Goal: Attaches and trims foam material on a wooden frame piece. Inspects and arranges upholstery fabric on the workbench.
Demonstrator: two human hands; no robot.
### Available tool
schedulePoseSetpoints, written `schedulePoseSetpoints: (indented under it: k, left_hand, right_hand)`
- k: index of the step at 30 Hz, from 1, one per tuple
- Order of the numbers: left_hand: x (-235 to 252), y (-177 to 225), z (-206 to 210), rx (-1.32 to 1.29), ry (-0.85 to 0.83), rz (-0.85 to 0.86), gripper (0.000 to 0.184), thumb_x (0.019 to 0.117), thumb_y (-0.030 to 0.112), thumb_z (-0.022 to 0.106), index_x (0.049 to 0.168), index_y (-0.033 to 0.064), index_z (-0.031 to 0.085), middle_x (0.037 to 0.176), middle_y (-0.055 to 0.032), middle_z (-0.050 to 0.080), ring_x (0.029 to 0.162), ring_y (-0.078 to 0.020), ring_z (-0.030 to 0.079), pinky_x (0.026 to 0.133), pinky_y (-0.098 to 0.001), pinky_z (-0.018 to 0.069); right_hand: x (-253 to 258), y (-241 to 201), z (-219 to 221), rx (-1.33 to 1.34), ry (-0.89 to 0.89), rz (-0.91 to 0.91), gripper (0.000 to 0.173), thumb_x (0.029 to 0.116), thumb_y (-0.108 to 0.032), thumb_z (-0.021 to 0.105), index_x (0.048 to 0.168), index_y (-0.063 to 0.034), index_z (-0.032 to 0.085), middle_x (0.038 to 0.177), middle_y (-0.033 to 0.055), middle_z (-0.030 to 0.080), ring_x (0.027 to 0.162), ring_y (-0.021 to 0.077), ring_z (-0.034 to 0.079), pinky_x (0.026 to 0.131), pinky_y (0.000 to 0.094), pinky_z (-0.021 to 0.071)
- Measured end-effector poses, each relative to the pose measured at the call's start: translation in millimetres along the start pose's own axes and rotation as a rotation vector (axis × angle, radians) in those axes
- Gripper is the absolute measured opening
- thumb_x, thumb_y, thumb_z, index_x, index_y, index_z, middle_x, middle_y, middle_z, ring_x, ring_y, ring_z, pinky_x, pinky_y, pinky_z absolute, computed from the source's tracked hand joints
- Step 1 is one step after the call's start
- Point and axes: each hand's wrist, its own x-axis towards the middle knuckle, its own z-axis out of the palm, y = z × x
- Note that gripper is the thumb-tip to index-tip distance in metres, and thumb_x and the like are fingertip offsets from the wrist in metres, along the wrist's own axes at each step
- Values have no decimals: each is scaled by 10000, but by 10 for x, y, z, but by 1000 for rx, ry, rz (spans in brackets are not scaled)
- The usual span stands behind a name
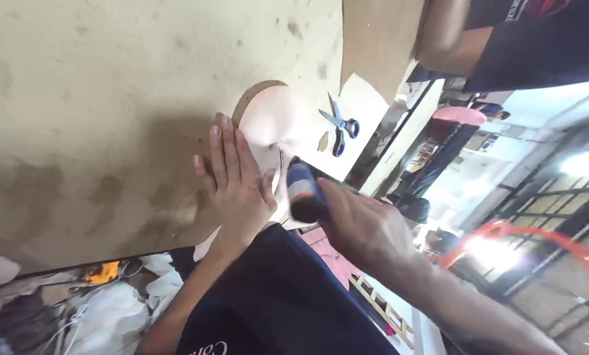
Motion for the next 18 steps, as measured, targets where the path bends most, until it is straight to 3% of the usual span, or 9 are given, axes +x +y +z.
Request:
schedulePoseSetpoints:
  k: [2,4,7,11,18]
  left_hand:
    - [-7,-19,-12,-10,35,13,752,1015,484,454,1586,9,342,1668,-166,304,1562,-311,239,1243,-589,99]
    - [-11,-42,-12,-35,40,21,719,1024,450,466,1582,11,354,1668,-161,306,1564,-301,236,1246,-590,95]
    - [-20,-56,-1,-61,29,22,717,1026,428,465,1604,30,319,1693,-132,255,1577,-266,198,1258,-579,83]
    - [-8,-54,36,-28,85,23,644,1044,406,504,1561,32,413,1654,-124,354,1552,-268,278,1249,-572,139]
    - [-29,-104,14,-129,45,29,714,958,338,561,1570,17,384,1660,-125,341,1560,-279,250,1237,-578,117]
  right_hand:
    - [-2,-77,56,-142,-47,-127,363,1032,-66,477,1373,25,562,1084,213,685,664,330,662,469,416,495]
    - [75,-93,38,-210,-110,-182,383,1025,8,422,1393,57,515,1109,234,646,672,341,647,467,413,483]
    - [215,-93,-40,-235,-143,-239,361,1033,6,409,1372,71,515,1092,228,636,626,316,622,441,396,458]
    - [362,-151,-103,-280,-188,-280,359,1025,26,405,1364,68,514,1091,231,635,621,313,614,444,393,451]
    - [554,-201,-231,-353,-277,-370,360,1012,55,388,1339,102,530,1091,244,637,587,295,600,423,376,431]
